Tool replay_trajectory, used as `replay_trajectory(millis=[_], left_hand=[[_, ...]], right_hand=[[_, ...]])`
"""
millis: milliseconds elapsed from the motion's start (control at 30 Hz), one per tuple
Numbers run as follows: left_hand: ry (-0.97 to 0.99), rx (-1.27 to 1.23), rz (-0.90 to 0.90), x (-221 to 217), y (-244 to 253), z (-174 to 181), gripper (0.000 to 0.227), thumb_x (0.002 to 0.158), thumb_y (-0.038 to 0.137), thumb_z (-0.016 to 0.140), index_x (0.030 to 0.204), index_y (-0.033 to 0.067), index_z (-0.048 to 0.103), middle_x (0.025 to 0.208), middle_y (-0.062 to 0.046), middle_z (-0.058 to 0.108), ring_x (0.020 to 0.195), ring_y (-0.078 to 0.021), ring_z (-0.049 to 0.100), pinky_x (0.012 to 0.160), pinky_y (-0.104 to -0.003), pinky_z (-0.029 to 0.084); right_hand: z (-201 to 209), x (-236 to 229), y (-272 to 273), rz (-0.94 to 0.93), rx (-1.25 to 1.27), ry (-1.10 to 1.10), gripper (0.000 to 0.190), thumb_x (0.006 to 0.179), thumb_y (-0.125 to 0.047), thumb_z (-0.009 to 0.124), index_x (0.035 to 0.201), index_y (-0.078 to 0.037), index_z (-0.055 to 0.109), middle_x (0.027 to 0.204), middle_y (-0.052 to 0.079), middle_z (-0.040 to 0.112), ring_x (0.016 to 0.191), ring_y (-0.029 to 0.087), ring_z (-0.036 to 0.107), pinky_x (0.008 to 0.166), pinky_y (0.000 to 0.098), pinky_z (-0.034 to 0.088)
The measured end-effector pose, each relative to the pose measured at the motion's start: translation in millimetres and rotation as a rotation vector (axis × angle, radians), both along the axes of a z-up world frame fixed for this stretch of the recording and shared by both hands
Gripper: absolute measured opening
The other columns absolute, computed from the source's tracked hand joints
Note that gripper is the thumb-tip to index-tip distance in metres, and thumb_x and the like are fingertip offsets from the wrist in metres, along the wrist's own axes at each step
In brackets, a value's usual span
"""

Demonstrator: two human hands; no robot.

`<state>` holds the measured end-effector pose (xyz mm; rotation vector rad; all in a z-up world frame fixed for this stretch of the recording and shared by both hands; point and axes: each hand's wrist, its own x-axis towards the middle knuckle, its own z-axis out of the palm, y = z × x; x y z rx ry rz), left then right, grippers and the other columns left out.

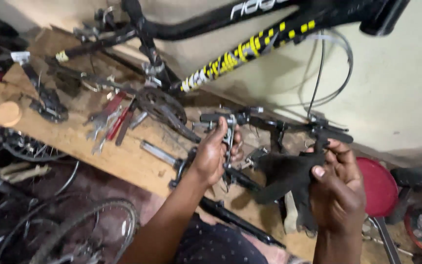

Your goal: The person cleans a bicycle brake caliper and a wrench using a dark cloth. They wipe the brake caliper thoroughly, then use the cloth to clean the wrench before placing it on the workbench.

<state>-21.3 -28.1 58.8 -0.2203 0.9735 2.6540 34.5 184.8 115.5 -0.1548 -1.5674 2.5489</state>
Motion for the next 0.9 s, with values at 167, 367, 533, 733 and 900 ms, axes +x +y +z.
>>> replay_trajectory(millis=[167, 367, 533, 733, 900], left_hand=[[-0.062, 0.147, -0.151, -5.3, -13.5, 5.8, 0.052, 0.097, 0.060, 0.044, 0.094, 0.0087, 0.054, 0.073, -0.002, 0.050, 0.059, -0.0123, 0.044, 0.049, -0.023, 0.034], [-0.203, 0.079, 0.037, -19.5, -34.5, 8.1, 0.060, 0.098, 0.063, 0.042, 0.095, 0.0070, 0.061, 0.076, -0.006, 0.058, 0.066, -0.0172, 0.058, 0.056, -0.024, 0.049], [-0.480, -0.117, 0.098, -16.8, -39.2, 3.5, 0.046, 0.099, 0.048, 0.050, 0.090, 0.0056, 0.065, 0.075, -0.010, 0.063, 0.064, -0.0254, 0.057, 0.052, -0.032, 0.048], [-0.449, -0.555, 0.011, -2.5, -11.8, 2.3, 0.075, 0.094, 0.065, 0.041, 0.139, 0.0073, 0.054, 0.139, -0.019, 0.056, 0.132, -0.0303, 0.050, 0.114, -0.040, 0.037], [-0.363, -0.308, 0.352, -8.1, -11.8, -4.6, 0.037, 0.105, 0.032, 0.042, 0.097, 0.0041, 0.065, 0.076, -0.006, 0.057, 0.061, -0.0129, 0.056, 0.058, -0.022, 0.050]], right_hand=[[-14.5, -36.9, -43.9, 0.015, -0.108, 0.107, 0.045, 0.080, -0.002, 0.065, 0.122, -0.006, 0.048, 0.103, 0.012, 0.064, 0.085, 0.017, 0.064, 0.071, 0.0246, 0.053], [-38.5, -48.1, -147.9, 0.061, 0.143, 0.023, 0.032, 0.078, -0.003, 0.075, 0.107, -0.002, 0.060, 0.087, 0.003, 0.062, 0.072, 0.008, 0.059, 0.065, 0.0211, 0.050], [-49.4, -36.0, -168.9, 0.094, 0.256, -0.052, 0.025, 0.077, 0.000, 0.077, 0.100, 0.001, 0.068, 0.089, 0.003, 0.062, 0.073, 0.005, 0.058, 0.070, 0.0173, 0.052], [-41.6, -68.4, -151.7, -0.077, 0.466, 0.098, 0.017, 0.085, -0.003, 0.074, 0.100, -0.004, 0.066, 0.085, 0.002, 0.058, 0.071, 0.007, 0.049, 0.065, 0.0198, 0.044], [-30.4, -31.2, -151.8, 0.063, 0.367, 0.051, 0.015, 0.086, -0.008, 0.072, 0.095, -0.003, 0.061, 0.089, 0.005, 0.057, 0.079, 0.013, 0.049, 0.078, 0.0290, 0.044]])
